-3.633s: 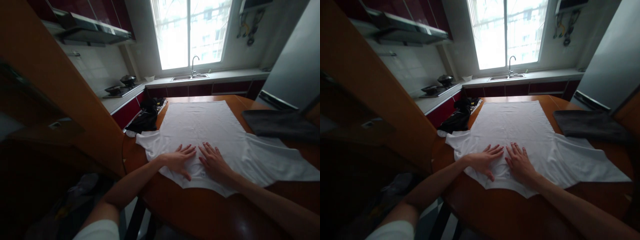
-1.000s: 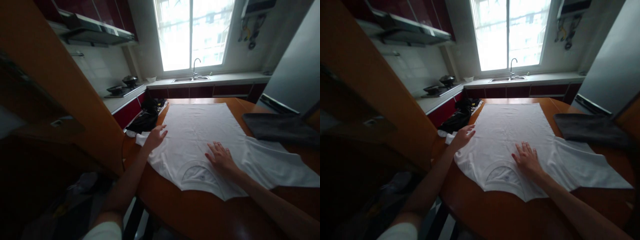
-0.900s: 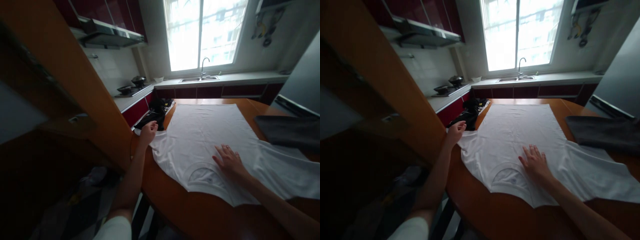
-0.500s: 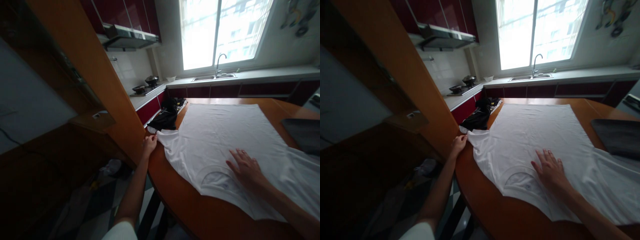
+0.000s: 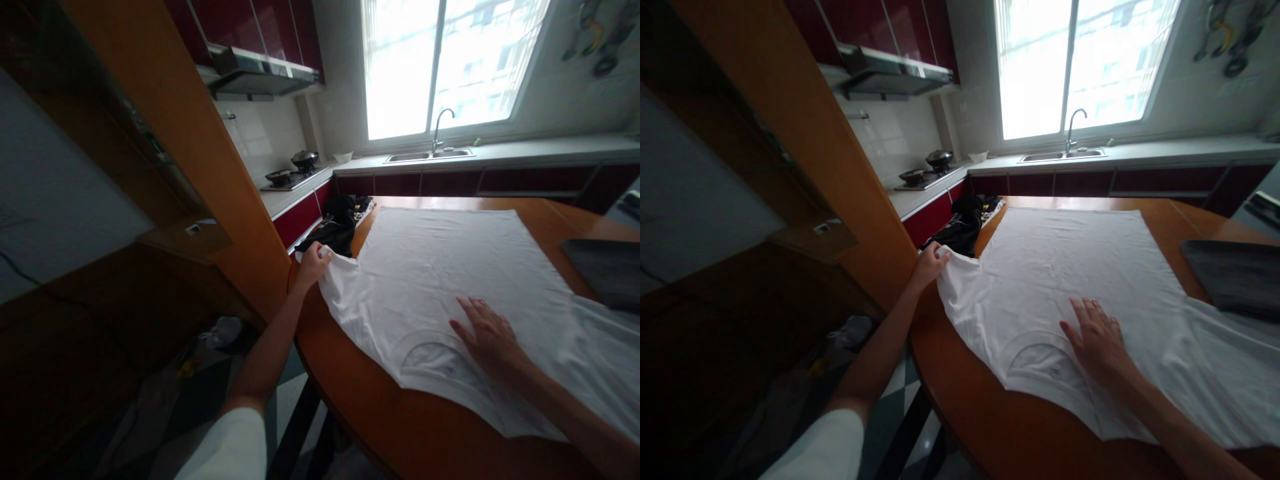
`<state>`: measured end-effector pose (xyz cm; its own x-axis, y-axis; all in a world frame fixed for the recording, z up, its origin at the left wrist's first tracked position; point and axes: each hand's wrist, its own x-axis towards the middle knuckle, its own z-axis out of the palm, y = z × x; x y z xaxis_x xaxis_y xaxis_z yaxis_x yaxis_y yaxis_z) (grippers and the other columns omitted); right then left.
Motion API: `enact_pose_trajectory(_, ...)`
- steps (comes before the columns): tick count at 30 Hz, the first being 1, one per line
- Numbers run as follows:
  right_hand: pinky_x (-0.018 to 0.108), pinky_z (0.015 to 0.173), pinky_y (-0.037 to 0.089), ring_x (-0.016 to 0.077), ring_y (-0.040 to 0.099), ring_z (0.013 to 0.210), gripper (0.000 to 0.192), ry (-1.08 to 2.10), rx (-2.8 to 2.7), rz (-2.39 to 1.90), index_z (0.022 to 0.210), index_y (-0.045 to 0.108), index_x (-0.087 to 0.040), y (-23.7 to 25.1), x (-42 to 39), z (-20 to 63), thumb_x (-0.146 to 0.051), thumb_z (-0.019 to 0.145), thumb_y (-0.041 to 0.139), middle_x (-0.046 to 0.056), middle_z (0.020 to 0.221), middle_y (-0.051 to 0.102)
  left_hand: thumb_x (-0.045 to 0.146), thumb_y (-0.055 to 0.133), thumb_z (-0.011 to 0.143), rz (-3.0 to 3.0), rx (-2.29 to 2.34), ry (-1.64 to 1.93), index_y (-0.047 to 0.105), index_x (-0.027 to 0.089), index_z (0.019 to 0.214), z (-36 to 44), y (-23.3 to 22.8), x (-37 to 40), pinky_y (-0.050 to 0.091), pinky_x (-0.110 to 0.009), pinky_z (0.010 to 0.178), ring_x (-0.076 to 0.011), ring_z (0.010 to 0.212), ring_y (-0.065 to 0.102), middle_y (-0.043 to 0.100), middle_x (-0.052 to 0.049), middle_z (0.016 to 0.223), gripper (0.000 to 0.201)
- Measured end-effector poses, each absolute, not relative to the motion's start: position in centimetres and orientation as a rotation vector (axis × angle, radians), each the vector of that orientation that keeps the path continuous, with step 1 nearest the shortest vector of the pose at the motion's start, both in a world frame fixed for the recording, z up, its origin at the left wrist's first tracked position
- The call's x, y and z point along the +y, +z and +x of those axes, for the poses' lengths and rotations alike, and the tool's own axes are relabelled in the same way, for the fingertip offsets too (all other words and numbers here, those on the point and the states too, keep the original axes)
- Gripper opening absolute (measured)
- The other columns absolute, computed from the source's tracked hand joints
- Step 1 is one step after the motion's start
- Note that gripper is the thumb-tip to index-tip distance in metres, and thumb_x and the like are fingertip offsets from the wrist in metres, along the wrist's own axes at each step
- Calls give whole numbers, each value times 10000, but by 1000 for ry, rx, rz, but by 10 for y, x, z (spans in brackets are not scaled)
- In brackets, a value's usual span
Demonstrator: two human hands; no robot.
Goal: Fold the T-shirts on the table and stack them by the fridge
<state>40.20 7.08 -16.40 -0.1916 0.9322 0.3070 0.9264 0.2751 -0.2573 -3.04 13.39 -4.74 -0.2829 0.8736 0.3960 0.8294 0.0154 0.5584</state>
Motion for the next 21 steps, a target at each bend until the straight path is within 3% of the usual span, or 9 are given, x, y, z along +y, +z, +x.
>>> enact_pose_trajectory(4, 578, 1102, 385, 360, 408, 1439, 612, 0, -2159, -1672, 1448, 520, -143, -165, 74, 406, -502, 997, 313, 217, 1508, 496, 219, 696, 821, 2163, 1860, 1080, 638, 188, 963, 16, -21, 141, 487, -253, 772, -176, 840, 664, 707, -28, 921, 157)
enact_pose_trajectory(7, 552, 1103, 397, 349, 420, 1433, 575, -6, -2164, -1671, 1424, 552, -158, -165, 76, 408, -480, 992, 352, 205, 1498, 511, 326, 749, 827, 2268, 1474, 845, 668, 188, 1072, 49, -15, 147, 511, -243, 757, -175, 855, 699, 736, -51, 999, 293)
enact_pose_trajectory(9, 547, 1101, 405, 349, 425, 1431, 550, -4, -2171, -1668, 1410, 570, -169, -166, 76, 409, -466, 989, 377, 197, 1497, 515, 415, 706, 878, 2219, 1313, 755, 672, 185, 1131, 63, -15, 156, 517, -226, 680, -151, 754, 708, 748, -60, 995, 343)
enact_pose_trajectory(14, 579, 1105, 402, 362, 431, 1424, 507, 24, -2168, -1614, 1342, 624, -148, -163, 76, 410, -430, 985, 400, 214, 1491, 514, 312, 589, 959, 2078, 1510, 953, 698, 126, 1026, 62, -31, 200, 504, -196, 578, -114, 614, 674, 755, -77, 894, 226)
enact_pose_trajectory(21, 504, 1083, 470, 307, 578, 1266, 361, 177, -2147, -1279, 1214, 691, -186, -135, 67, 404, -364, 961, 505, 165, 1360, 623, 194, 647, 882, 2344, 1568, 790, 753, 127, 1054, 35, -84, 231, 532, -271, 828, -172, 859, 686, 747, -93, 1013, 212)
